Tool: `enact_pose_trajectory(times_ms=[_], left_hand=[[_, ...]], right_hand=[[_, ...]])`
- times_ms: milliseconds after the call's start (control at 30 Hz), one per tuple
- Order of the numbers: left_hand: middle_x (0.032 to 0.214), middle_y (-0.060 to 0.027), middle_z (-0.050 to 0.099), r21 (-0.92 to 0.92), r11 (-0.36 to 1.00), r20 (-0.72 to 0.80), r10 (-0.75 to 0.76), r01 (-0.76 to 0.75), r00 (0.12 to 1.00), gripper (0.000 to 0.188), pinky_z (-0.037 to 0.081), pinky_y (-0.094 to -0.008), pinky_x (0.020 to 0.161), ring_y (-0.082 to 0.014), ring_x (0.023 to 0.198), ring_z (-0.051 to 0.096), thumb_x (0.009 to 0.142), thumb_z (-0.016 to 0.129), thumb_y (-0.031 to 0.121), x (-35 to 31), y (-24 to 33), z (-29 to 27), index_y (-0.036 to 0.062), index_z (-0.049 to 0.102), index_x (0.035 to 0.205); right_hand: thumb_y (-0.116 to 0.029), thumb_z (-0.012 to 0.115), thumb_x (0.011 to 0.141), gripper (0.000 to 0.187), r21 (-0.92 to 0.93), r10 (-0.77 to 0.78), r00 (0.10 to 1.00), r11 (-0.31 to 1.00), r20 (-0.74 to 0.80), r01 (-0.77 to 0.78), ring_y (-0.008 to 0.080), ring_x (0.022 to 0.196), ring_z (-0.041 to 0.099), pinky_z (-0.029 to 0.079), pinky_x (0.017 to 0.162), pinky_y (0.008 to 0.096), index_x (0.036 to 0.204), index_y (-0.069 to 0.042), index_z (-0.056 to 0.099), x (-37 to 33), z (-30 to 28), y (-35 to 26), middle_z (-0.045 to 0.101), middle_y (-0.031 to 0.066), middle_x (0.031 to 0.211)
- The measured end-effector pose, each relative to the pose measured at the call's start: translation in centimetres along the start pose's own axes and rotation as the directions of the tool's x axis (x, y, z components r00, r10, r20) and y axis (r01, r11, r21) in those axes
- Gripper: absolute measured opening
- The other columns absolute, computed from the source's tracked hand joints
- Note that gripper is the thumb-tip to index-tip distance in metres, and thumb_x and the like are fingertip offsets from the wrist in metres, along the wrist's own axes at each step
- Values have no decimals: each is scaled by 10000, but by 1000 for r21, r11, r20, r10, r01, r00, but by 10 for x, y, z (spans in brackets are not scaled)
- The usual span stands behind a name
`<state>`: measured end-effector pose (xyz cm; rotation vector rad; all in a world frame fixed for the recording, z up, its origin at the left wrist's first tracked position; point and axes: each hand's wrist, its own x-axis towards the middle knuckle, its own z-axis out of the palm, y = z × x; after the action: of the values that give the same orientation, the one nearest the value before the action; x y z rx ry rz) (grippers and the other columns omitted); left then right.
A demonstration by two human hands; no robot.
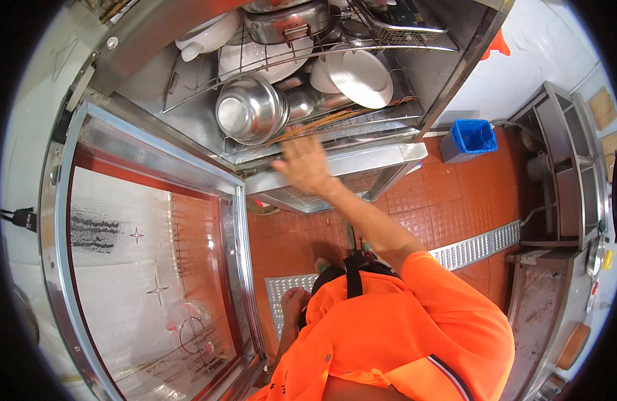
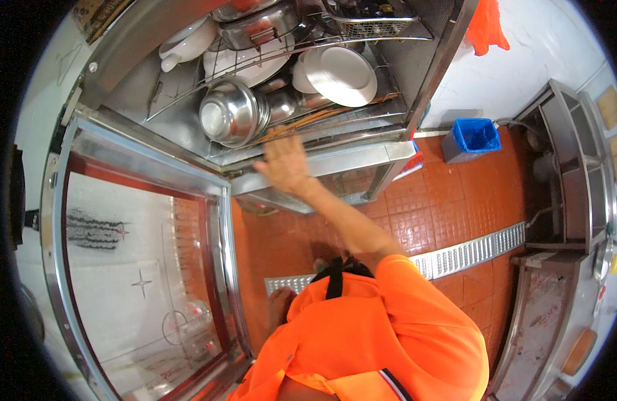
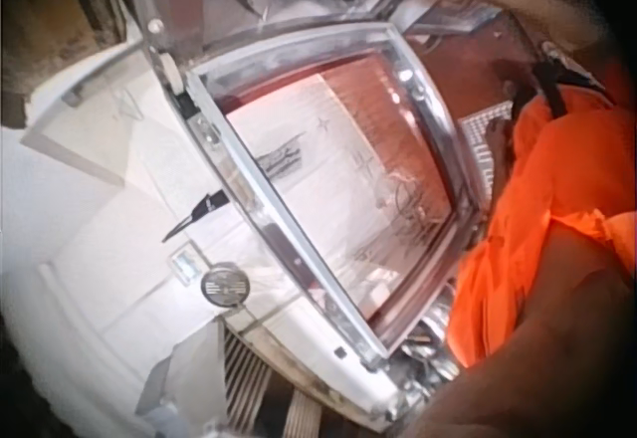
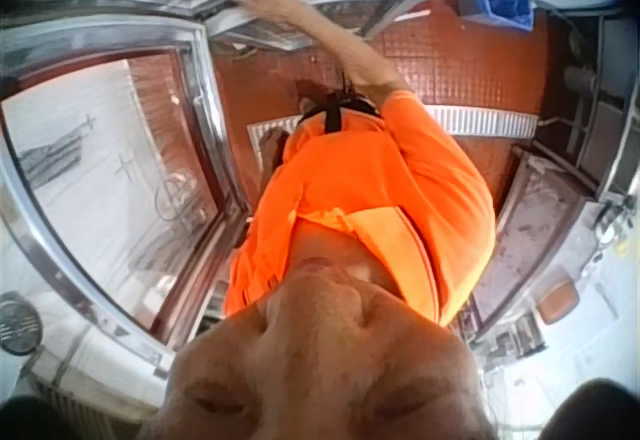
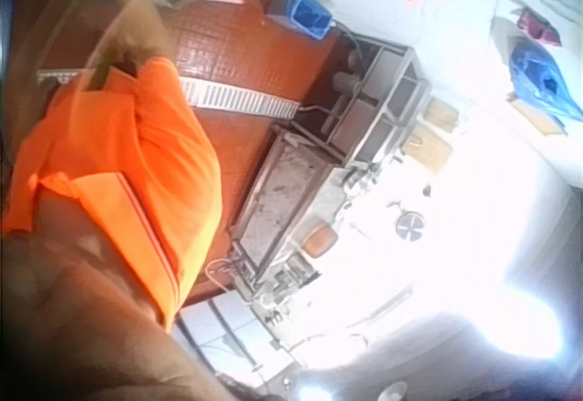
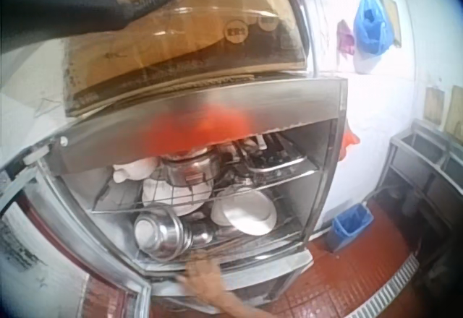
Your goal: The person cleans the interior and exterior of a commercial dishwasher using a green cloth. They wipe the metal shelves, the glass door, and the top surface of the unit. The person moves a cardboard box on top of the dishwasher to access the surface underneath.
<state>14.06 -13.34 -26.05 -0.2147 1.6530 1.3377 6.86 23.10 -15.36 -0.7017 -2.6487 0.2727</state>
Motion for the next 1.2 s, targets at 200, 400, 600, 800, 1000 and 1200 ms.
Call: enact_pose_trajectory(times_ms=[200, 400, 600, 800, 1000, 1200], left_hand=[[783, -107, 659, -19, 1000, -7, -11, 11, 1000, 171, 536, -308, 633, -191, 670, 639, 905, 612, 151, 2, 12, -4, -16, 610, 941], [787, -115, 658, -164, 986, 46, -28, 35, 999, 154, 528, -300, 610, -198, 652, 642, 899, 607, 139, 17, -11, -9, -12, 614, 928], [789, -103, 665, -125, 992, 2, 26, -26, 1000, 147, 524, -291, 600, -187, 649, 645, 894, 614, 138, 11, -9, -5, -8, 621, 912], [811, -79, 663, 184, 920, 39, 346, -347, 937, 177, 512, -271, 621, -154, 675, 636, 923, 605, 161, -6, 50, 15, -8, 646, 951], [824, -56, 654, -107, 823, 88, 567, -558, 819, 206, 480, -243, 626, -126, 712, 625, 961, 589, 187, -16, 167, 101, 6, 656, 1031], [934, -109, 651, -394, 822, 138, 496, -412, 857, 318, 502, -303, 629, -194, 741, 636, 957, 571, 158, 45, 239, 158, 10, 537, 1236]], right_hand=[[-451, 401, 979, 617, 37, -196, 980, 980, -47, 198, 304, 1379, 353, 147, 1156, 529, 1401, -2, 415, -11, 7, -7, 428, 169, 1453], [-295, 553, 923, 483, -273, -55, 969, 962, -240, -13, 306, 1310, 457, 198, 1142, 541, 1283, 26, 527, -88, -76, 142, 517, 179, 1369], [-205, 693, 811, 461, -109, -150, 921, 987, -360, 118, 350, 1223, 529, 358, 1080, 486, 1193, 34, 597, -70, -45, 103, 604, 204, 1239], [-129, 646, 796, 376, 39, -301, 867, 938, -396, 344, 341, 1218, 522, 363, 1051, 498, 1137, 25, 613, -18, 8, 9, 596, 178, 1246], [-110, 588, 828, 305, -36, -316, 872, 944, -375, 327, 310, 1182, 533, 368, 986, 501, 1106, 13, 621, -18, -3, 32, 601, 161, 1232], [-64, 614, 799, 283, 145, -257, 863, 926, -436, 348, 281, 974, 628, 456, 854, 425, 1077, -19, 642, -38, -64, 50, 658, 127, 1084]])
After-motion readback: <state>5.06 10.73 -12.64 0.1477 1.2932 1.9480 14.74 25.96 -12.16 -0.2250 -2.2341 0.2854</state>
